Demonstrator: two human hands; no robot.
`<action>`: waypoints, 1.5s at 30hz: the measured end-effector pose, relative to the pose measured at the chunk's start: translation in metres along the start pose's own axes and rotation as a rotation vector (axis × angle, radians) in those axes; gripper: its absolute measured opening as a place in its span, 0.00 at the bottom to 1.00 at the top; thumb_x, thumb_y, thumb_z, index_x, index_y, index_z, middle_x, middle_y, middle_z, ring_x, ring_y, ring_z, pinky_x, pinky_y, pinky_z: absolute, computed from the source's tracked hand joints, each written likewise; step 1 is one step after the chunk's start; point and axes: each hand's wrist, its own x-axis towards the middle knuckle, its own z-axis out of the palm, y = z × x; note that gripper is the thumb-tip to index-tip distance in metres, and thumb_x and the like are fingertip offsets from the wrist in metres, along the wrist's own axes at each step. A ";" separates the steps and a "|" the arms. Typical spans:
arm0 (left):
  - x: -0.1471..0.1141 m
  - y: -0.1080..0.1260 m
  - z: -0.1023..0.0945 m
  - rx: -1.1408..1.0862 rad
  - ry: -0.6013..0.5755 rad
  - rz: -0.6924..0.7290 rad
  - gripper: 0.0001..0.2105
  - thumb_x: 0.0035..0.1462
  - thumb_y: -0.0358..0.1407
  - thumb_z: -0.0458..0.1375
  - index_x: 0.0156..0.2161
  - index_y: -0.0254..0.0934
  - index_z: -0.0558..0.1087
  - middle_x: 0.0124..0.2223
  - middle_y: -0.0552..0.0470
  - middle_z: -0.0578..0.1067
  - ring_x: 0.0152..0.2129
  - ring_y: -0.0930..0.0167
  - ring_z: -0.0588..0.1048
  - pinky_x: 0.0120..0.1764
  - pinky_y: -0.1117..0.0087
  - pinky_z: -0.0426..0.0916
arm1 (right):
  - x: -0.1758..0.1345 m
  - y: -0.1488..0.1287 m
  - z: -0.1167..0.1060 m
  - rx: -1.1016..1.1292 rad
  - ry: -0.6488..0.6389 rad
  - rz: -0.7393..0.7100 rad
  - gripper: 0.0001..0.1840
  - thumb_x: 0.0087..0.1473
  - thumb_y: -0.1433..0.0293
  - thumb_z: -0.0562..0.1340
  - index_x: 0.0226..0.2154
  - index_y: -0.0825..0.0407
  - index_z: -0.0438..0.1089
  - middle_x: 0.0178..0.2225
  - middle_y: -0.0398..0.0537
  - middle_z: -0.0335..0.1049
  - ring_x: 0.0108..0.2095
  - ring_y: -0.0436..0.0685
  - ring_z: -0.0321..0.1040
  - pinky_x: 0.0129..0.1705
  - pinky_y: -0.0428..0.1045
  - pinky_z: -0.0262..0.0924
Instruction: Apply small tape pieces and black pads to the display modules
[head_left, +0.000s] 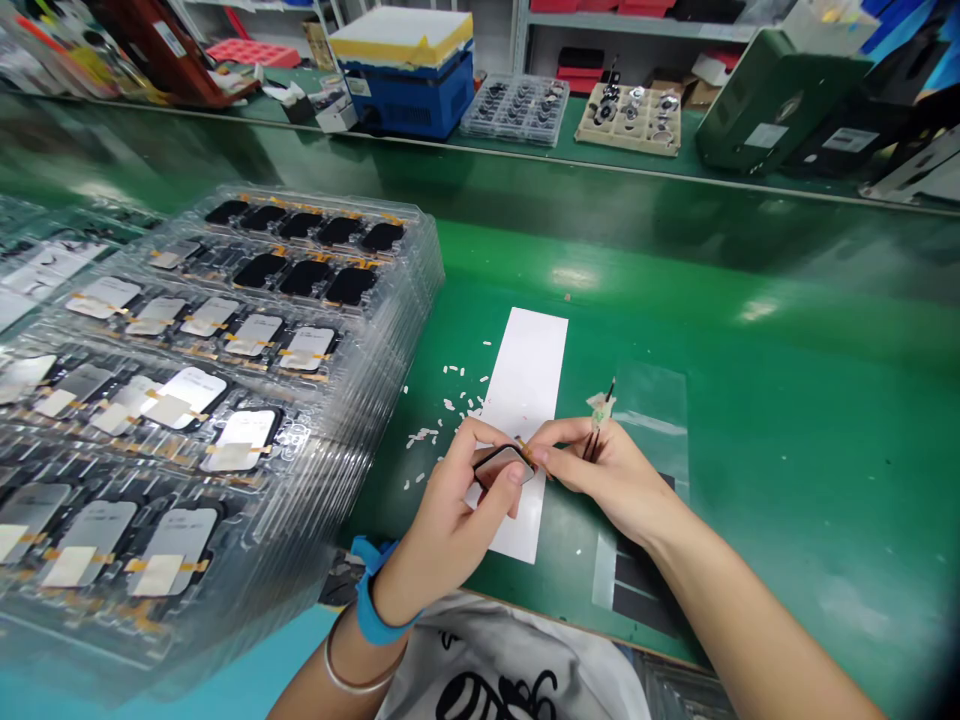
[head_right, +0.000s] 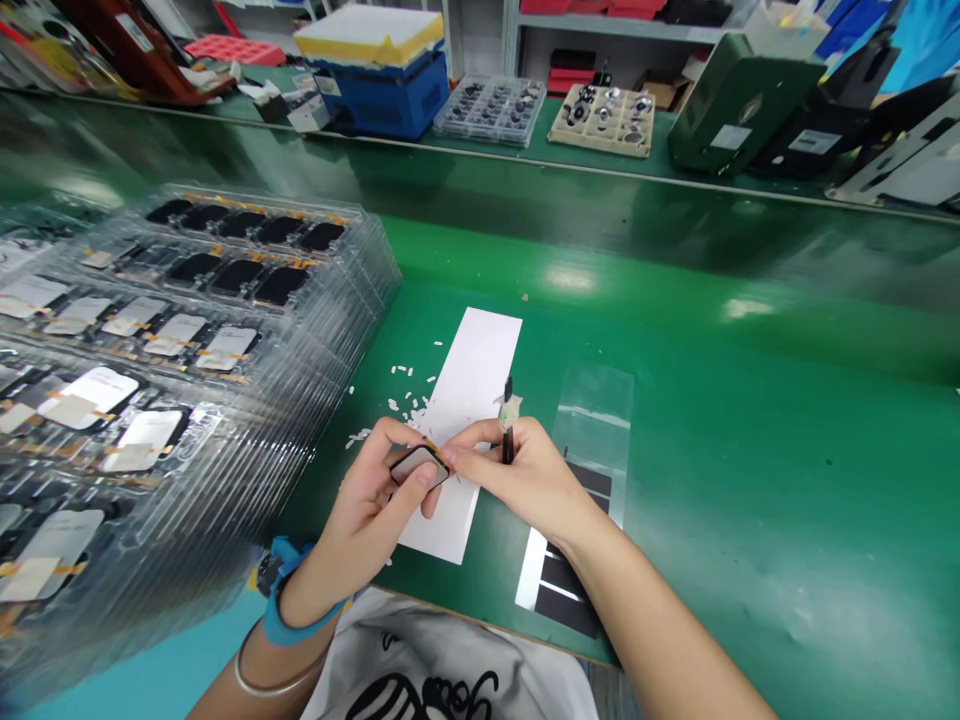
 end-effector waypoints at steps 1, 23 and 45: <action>-0.001 0.000 0.000 0.001 -0.001 -0.006 0.05 0.71 0.37 0.51 0.42 0.41 0.60 0.25 0.61 0.66 0.23 0.77 0.63 0.27 0.75 0.56 | 0.000 0.000 -0.001 -0.009 -0.003 -0.007 0.13 0.54 0.60 0.69 0.27 0.52 0.77 0.22 0.41 0.71 0.23 0.47 0.63 0.34 0.46 0.64; -0.002 -0.002 0.000 -0.034 -0.032 -0.080 0.06 0.72 0.40 0.48 0.45 0.41 0.59 0.30 0.58 0.65 0.27 0.74 0.64 0.31 0.71 0.57 | -0.007 0.005 0.012 -0.449 0.292 -0.292 0.05 0.53 0.69 0.67 0.28 0.51 0.76 0.24 0.42 0.73 0.22 0.47 0.65 0.22 0.42 0.57; 0.001 0.004 0.002 0.449 -0.062 0.023 0.07 0.70 0.36 0.47 0.45 0.38 0.66 0.43 0.46 0.76 0.39 0.66 0.74 0.41 0.65 0.64 | 0.021 -0.014 -0.037 -0.379 0.759 -0.415 0.26 0.61 0.46 0.57 0.26 0.50 0.68 0.26 0.44 0.68 0.24 0.50 0.66 0.29 0.47 0.63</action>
